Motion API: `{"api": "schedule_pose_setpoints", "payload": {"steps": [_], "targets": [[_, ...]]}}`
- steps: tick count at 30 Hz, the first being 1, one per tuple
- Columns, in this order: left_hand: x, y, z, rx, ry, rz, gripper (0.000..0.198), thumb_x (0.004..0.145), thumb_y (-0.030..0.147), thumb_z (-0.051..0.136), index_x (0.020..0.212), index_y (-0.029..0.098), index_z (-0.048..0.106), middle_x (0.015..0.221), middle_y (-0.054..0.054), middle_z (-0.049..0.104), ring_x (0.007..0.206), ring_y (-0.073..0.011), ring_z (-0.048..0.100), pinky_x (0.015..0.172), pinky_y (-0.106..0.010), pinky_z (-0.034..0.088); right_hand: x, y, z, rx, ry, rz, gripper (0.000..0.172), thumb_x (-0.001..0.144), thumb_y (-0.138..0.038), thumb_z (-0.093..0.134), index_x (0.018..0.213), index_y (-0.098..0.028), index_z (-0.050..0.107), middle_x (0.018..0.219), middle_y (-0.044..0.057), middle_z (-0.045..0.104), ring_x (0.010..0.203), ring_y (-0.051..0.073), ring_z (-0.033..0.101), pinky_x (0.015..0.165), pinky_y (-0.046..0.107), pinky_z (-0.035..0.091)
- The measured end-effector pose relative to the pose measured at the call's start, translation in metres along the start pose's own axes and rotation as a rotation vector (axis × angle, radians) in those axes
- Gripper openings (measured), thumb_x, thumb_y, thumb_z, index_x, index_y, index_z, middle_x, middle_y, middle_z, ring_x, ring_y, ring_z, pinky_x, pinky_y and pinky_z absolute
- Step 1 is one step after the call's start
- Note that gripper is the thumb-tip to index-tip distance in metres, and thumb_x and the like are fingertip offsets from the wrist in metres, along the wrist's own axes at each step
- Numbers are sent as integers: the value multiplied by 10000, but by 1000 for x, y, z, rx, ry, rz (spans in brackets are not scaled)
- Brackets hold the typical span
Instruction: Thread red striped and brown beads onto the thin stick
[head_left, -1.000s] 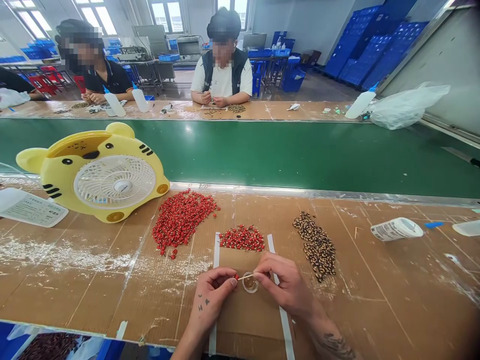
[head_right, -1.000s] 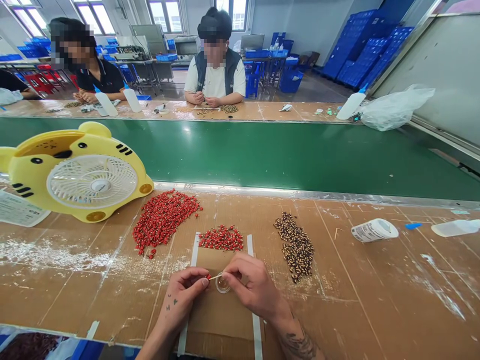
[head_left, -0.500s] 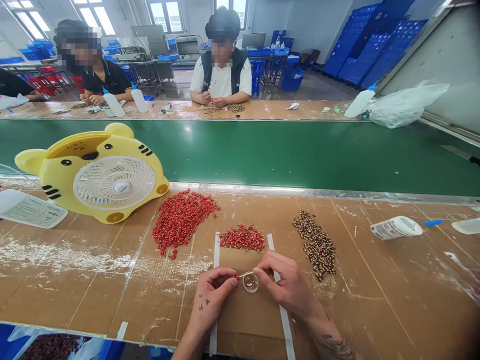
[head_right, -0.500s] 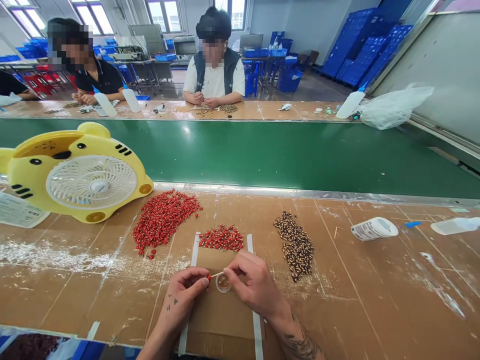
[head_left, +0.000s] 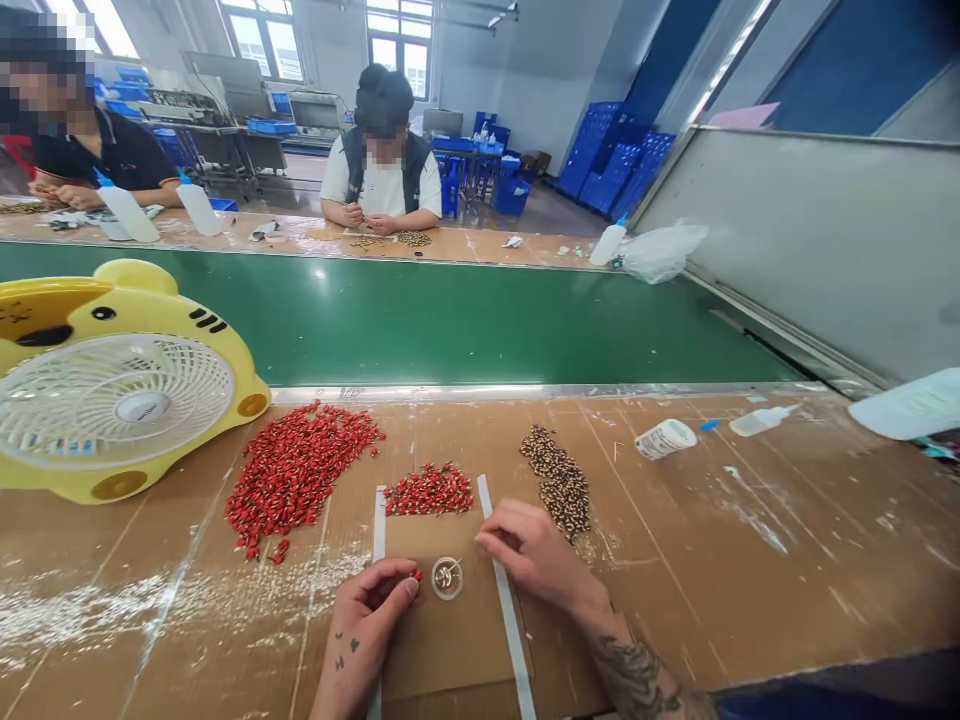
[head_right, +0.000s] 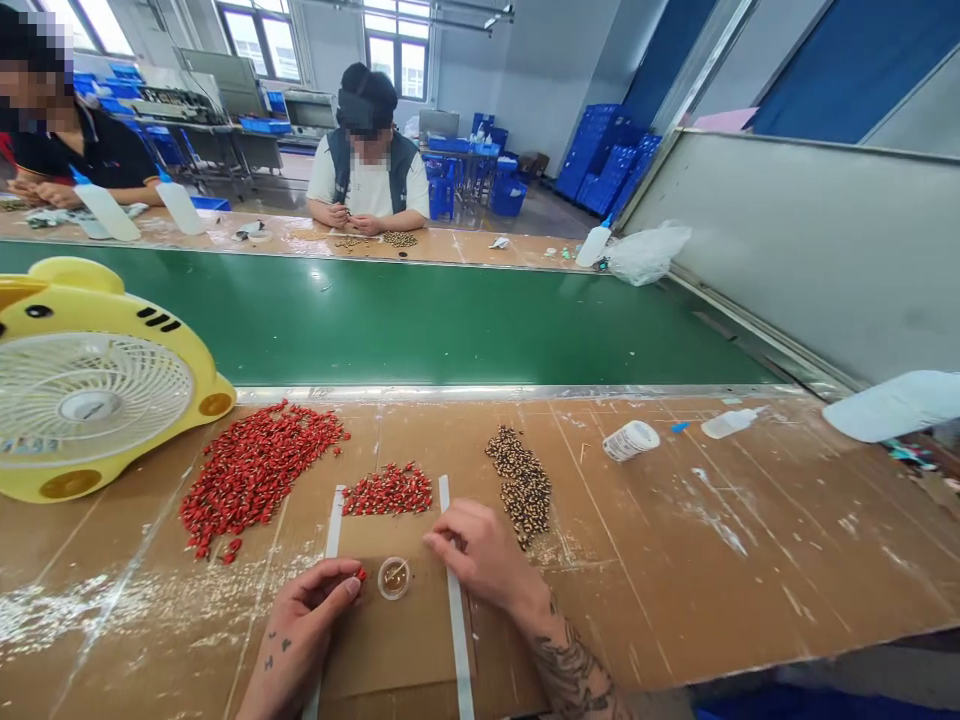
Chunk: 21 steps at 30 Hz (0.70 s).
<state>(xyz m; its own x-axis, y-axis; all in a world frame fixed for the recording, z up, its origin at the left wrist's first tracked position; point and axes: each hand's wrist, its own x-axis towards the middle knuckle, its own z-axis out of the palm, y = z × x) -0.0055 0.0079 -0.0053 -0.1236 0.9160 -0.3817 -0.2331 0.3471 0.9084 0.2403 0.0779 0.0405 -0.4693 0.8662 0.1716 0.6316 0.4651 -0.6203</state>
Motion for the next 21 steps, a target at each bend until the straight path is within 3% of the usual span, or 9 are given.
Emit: {"api": "schedule_pose_setpoints", "payload": {"steps": [3,5,8,21], "targets": [[0,1,0,7,-20,-9,336,622,431,885,816,169,807,729,-47,772,676,-191,671,656,-242,517,-2,29,-25,-152,80,140,182,965,-183,530,900,-177,700,878,51,691,828,190,632,774,305,489],[0,4,0,8,-35,-15,341,628,441,879,818,168,806,727,-49,771,675,-195,669,651,-246,516,-2,47,-43,-324,5,208,191,937,-131,529,963,-169,715,954,74,699,919,219,635,839,340,494],[-1,7,2,2,-49,-11,338,638,445,872,813,165,803,724,-51,769,679,-199,667,653,-252,518,-1,64,-59,-395,-75,220,188,899,-103,564,919,-168,740,913,84,705,927,253,630,840,372,490],[-1,6,2,-15,-53,34,318,646,437,871,810,172,805,686,-45,753,654,-189,657,654,-250,523,9,73,-56,-422,-170,198,183,885,-90,584,790,-182,711,846,65,681,864,231,629,785,322,472]]}}
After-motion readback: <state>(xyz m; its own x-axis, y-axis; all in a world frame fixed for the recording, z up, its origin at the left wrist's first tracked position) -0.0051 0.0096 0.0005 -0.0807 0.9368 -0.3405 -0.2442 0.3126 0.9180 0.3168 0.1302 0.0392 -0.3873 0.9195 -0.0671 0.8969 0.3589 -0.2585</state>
